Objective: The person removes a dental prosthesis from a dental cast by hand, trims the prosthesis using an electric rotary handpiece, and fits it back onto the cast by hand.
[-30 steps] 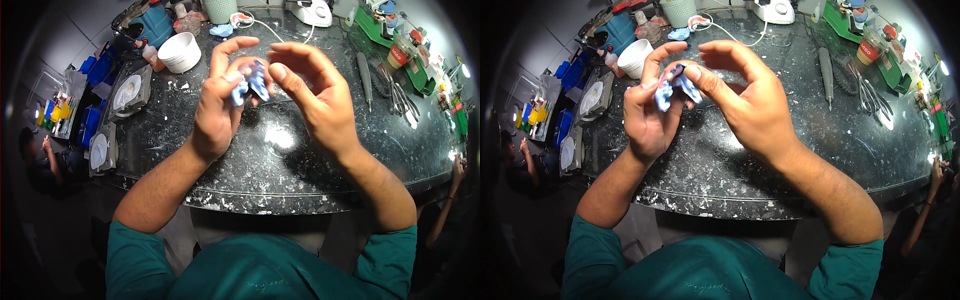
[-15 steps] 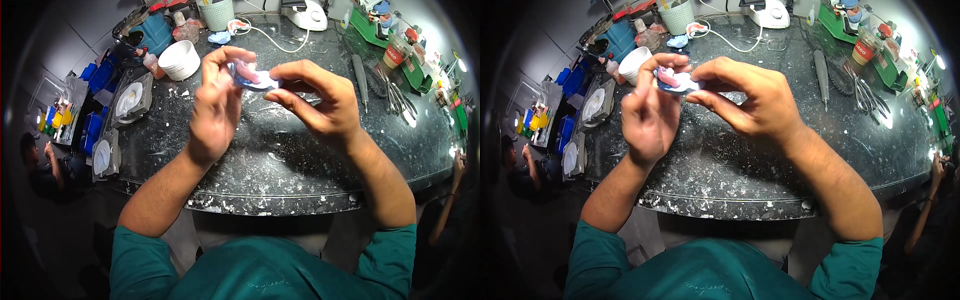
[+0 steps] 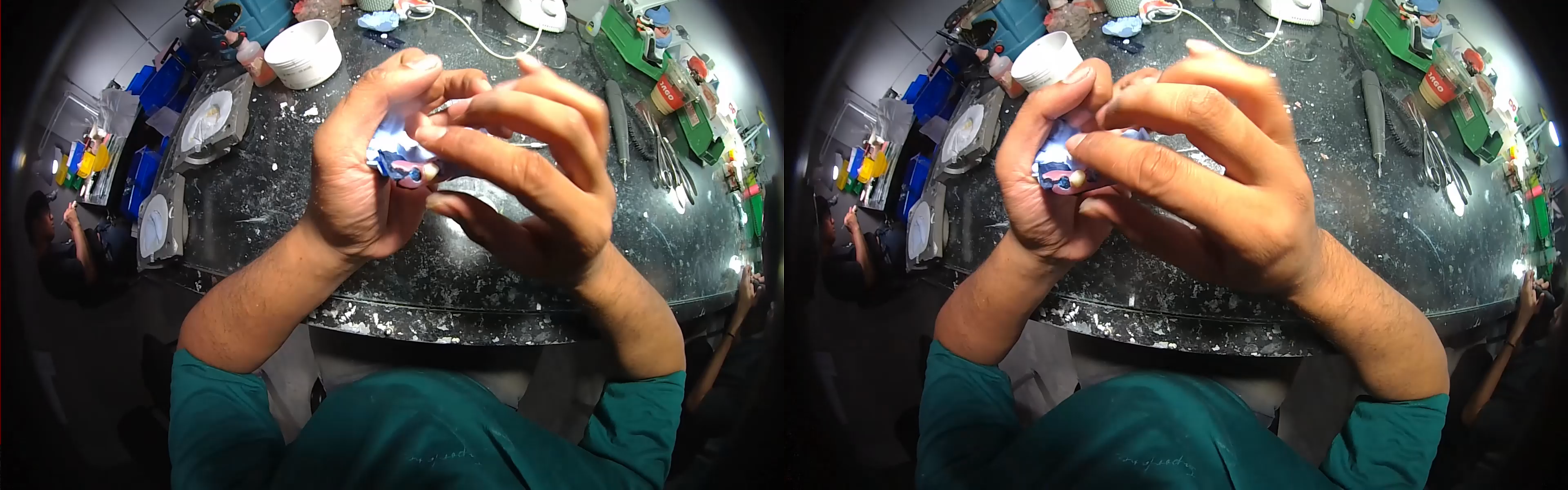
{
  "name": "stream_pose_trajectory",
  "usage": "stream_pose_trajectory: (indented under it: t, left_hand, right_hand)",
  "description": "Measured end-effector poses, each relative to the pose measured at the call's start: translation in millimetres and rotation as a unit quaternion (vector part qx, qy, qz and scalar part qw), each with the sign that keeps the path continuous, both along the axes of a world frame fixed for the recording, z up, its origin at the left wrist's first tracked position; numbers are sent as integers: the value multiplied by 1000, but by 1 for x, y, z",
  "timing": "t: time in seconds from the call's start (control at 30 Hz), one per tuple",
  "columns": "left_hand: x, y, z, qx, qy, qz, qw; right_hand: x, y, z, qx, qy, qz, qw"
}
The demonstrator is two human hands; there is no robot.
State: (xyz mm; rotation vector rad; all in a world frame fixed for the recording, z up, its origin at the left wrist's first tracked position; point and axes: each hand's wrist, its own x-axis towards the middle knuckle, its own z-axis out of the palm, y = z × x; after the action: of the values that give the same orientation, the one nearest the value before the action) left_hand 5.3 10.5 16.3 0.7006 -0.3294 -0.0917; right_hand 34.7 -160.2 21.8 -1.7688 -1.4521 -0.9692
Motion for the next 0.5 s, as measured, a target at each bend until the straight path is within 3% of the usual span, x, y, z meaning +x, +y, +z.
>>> stream_pose_trajectory:
  t: [0.27,0.5]
  left_hand:
    - [-2,-6,-3,86,-64,61,992]
    - [-10,-11,-7,45,18,56,997]
  right_hand:
    - [-10,-2,6,-24,18,-3,1000]
    - [-15,-5,19,-88,14,-33,995]
